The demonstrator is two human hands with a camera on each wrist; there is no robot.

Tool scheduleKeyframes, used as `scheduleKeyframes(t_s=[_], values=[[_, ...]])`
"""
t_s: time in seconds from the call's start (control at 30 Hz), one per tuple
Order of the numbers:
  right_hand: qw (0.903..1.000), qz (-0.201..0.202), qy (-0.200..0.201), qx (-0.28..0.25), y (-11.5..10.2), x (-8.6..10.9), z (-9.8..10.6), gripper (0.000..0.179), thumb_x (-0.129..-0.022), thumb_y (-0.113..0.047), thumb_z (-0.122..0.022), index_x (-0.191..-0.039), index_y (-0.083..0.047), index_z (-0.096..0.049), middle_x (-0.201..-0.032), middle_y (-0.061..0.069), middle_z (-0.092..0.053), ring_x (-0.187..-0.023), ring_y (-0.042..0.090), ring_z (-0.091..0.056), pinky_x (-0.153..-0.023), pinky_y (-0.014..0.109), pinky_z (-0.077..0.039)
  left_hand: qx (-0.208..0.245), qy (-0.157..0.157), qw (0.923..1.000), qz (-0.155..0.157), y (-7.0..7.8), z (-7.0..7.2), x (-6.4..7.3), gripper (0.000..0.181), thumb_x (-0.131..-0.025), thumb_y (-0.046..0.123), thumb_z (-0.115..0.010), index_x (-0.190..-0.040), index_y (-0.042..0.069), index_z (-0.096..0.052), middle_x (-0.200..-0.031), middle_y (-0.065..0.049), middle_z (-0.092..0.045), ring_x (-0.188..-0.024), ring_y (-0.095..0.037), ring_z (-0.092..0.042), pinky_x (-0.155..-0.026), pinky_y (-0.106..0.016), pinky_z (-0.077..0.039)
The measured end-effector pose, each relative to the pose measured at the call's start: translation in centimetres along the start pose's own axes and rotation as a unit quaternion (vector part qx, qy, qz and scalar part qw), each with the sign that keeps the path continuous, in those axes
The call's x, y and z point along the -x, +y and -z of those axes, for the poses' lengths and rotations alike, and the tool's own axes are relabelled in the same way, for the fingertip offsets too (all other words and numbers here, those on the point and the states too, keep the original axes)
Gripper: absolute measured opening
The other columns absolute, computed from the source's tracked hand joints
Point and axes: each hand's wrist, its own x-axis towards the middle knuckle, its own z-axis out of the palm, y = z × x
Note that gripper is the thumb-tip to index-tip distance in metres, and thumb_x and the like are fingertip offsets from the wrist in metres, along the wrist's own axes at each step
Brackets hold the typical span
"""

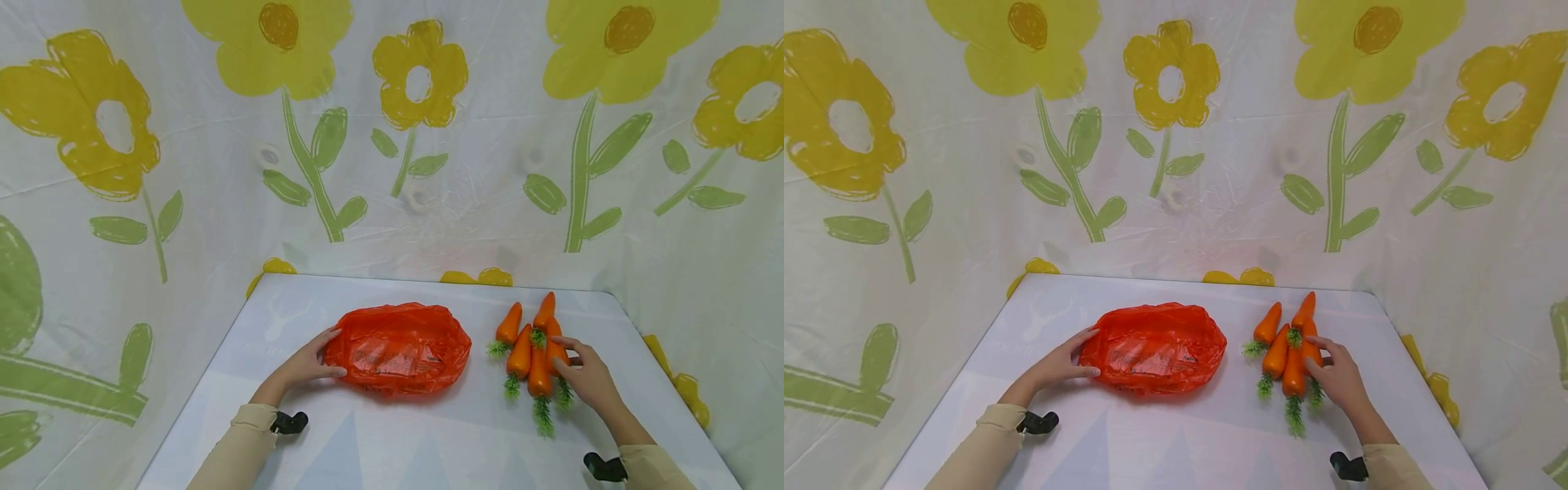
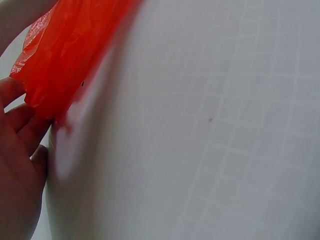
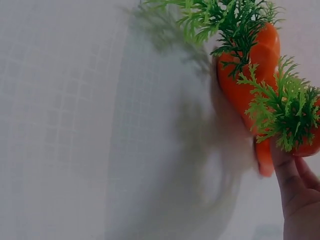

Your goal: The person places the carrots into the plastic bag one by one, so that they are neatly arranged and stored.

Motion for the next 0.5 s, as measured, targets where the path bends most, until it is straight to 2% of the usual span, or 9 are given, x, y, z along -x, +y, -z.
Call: scheduleKeyframes(t_s=[0.23, 0.5], values=[[0.9994, 0.031, 0.013, -0.003, 0.0, 0.03, -0.39, 0.053, -0.104, -0.031, -0.057, -0.148, -0.003, -0.047, -0.144, 0.03, -0.042, -0.113, 0.045, -0.052, -0.086, 0.051, -0.057, 0.004, -0.004, 1.0, -0.003, 0.08, 0.03, -0.03, 0.101, -0.08, 0.045, -0.085, -0.16, 0.012, -0.032, -0.168, -0.012, -0.023, -0.152, -0.041, -0.022, -0.117, -0.062, -0.027], [0.9987, 0.048, 0.015, -0.006, -0.51, 0.12, -0.73, 0.053, -0.103, -0.032, -0.059, -0.147, -0.005, -0.049, -0.146, 0.029, -0.041, -0.114, 0.044, -0.052, -0.086, 0.052, -0.056, 0.008, -0.002, 0.9999, -0.01, 0.2, 0.02, -0.05, 0.102, -0.08, 0.044, -0.085, -0.16, 0.011, -0.032, -0.168, -0.012, -0.023, -0.152, -0.041, -0.023, -0.118, -0.06, -0.027]])
